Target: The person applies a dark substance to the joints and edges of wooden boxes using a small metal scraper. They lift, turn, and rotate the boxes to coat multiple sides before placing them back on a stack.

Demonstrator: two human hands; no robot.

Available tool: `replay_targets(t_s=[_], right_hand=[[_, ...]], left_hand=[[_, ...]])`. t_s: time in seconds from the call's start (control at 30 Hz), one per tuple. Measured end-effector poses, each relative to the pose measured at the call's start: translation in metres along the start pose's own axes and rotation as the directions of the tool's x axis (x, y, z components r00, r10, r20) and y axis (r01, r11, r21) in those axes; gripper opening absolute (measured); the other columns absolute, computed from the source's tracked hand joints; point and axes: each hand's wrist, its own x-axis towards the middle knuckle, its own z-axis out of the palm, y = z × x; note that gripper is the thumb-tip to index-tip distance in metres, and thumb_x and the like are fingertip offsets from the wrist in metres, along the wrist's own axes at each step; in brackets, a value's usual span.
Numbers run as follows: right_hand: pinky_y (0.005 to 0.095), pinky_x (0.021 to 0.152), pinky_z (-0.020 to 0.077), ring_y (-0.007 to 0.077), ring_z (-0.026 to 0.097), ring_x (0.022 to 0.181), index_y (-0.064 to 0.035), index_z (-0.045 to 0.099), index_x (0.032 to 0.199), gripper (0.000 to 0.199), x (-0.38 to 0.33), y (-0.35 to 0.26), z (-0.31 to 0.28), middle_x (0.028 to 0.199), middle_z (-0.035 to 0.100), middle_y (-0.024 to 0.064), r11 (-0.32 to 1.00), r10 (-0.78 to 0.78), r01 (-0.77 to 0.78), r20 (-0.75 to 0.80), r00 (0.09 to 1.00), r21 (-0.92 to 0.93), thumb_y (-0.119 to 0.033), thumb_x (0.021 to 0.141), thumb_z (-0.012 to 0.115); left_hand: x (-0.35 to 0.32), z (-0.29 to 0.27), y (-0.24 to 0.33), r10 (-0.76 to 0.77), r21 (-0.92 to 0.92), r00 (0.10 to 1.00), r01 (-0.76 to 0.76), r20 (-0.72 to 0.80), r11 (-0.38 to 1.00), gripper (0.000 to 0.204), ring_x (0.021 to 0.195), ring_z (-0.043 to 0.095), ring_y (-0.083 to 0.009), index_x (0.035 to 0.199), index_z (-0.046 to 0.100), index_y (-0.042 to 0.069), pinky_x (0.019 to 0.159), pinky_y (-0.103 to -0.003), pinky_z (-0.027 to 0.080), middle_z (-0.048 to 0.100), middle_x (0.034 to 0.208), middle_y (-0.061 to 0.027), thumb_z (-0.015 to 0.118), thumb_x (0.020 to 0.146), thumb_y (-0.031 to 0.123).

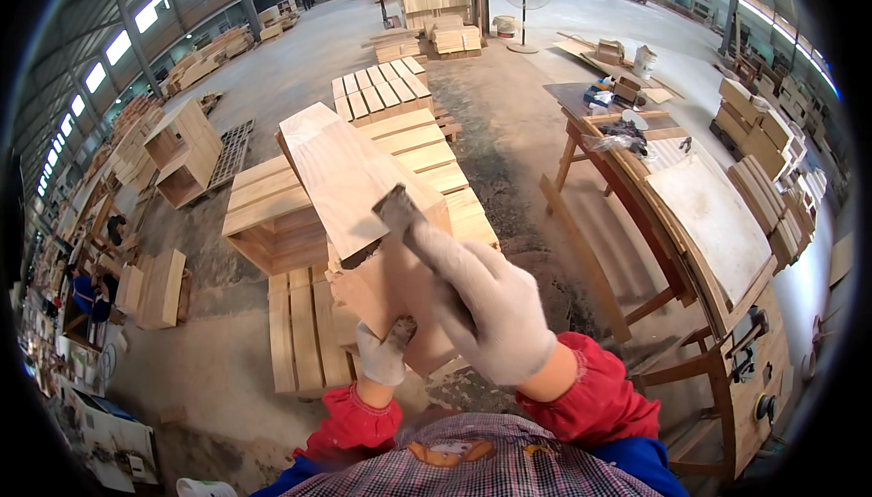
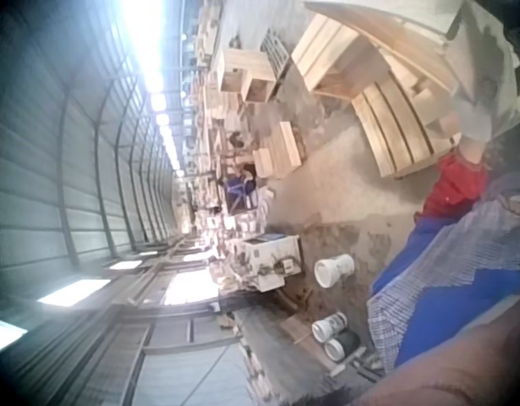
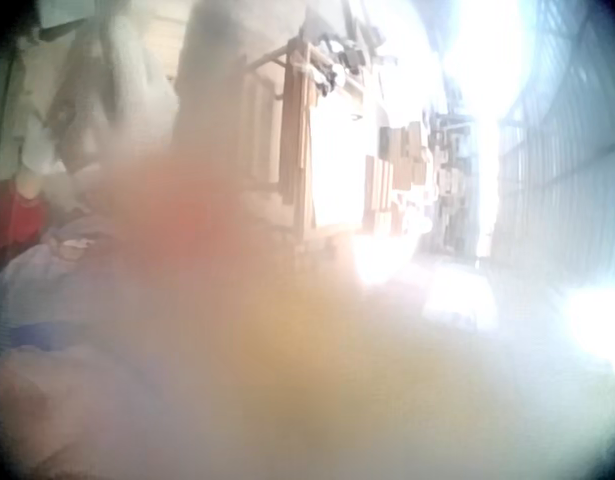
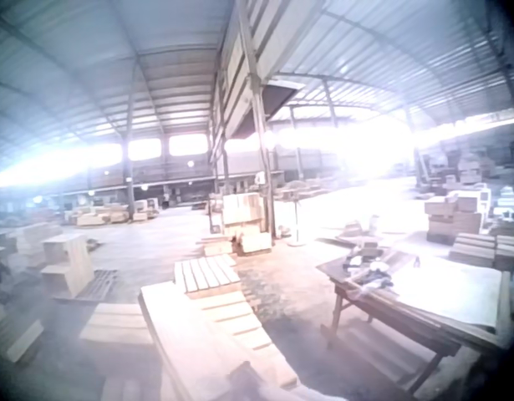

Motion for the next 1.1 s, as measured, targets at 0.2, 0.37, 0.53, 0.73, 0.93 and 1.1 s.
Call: replay_targets(t_s=[0.2,0.37,0.53,0.73,0.93,1.1], right_hand=[[0.0346,0.053,0.0473,0.0253,0.06,0.064,-0.0049,0.057,0.125,0.056,0.004,-0.018,-0.021,0.077,0.057,0.0081,0.977,-0.041,0.114,0.367,0.929,-0.18,-0.001,0.07,0.065],[0.0339,0.052,0.0463,0.0229,0.059,0.063,-0.0075,0.057,0.126,0.057,0.016,-0.025,-0.025,0.074,0.054,0.0047,0.94,-0.067,0.202,0.43,0.9,-0.275,-0.01,0.07,0.068],[0.0336,0.052,0.0463,0.022,0.059,0.064,-0.0087,0.058,0.126,0.056,0.027,-0.028,-0.032,0.076,0.055,0.0045,0.888,-0.062,0.28,0.508,0.859,-0.365,-0.011,0.07,0.067],[0.0341,0.054,0.0462,0.0227,0.059,0.065,-0.0122,0.058,0.126,0.055,0.034,-0.017,-0.051,0.075,0.055,0.0047,0.87,-0.023,0.251,0.474,0.88,-0.423,-0.008,0.072,0.066],[0.0347,0.055,0.0476,0.0258,0.059,0.063,-0.0094,0.062,0.12,0.043,0.031,0.01,-0.074,0.073,0.057,0.0066,0.865,0.063,0.127,0.356,0.933,-0.485,-0.003,0.078,0.063],[0.0351,0.056,0.0497,0.0274,0.061,0.064,-0.0087,0.06,0.121,0.042,0.016,0.013,-0.068,0.076,0.059,0.0096,0.935,0.045,0.048,0.253,0.966,-0.351,-0.005,0.079,0.06]], left_hand=[[0.003,-0.006,0.002,0.056,0.076,0.997,-0.06,0.057,0.995,0.021,0.086,0.065,-0.0155,0.106,0.063,-0.007,0.074,-0.027,0.052,0.068,0.094,-0.0087,0.054,0.088,0.0],[0.006,-0.001,0.013,0.084,0.077,0.988,-0.095,0.131,0.993,0.025,0.093,0.066,-0.0198,0.11,0.061,-0.007,0.079,-0.031,0.053,0.068,0.1,-0.0115,0.051,0.089,0.001],[0.009,-0.002,0.009,0.107,0.103,0.987,-0.119,0.116,0.988,0.025,0.092,0.065,-0.0186,0.109,0.062,-0.006,0.078,-0.03,0.052,0.068,0.1,-0.0107,0.051,0.088,0.001],[0.007,0.001,0.001,0.057,0.072,0.998,-0.056,-0.005,0.996,0.014,0.073,0.057,-0.0086,0.095,0.066,-0.004,0.063,-0.024,0.046,0.064,0.082,-0.002,0.057,0.088,0.004],[0.005,-0.004,-0.007,0.078,0.047,0.996,-0.076,-0.035,0.996,0.01,0.064,0.051,-0.0059,0.087,0.065,-0.003,0.054,-0.023,0.039,0.06,0.074,0.0021,0.063,0.087,0.007],[0.003,-0.011,-0.01,0.049,0.075,0.999,-0.05,0.01,0.996,0.027,0.071,0.055,-0.0082,0.097,0.059,-0.001,0.063,-0.023,0.045,0.06,0.083,0.0009,0.068,0.088,0.023]])
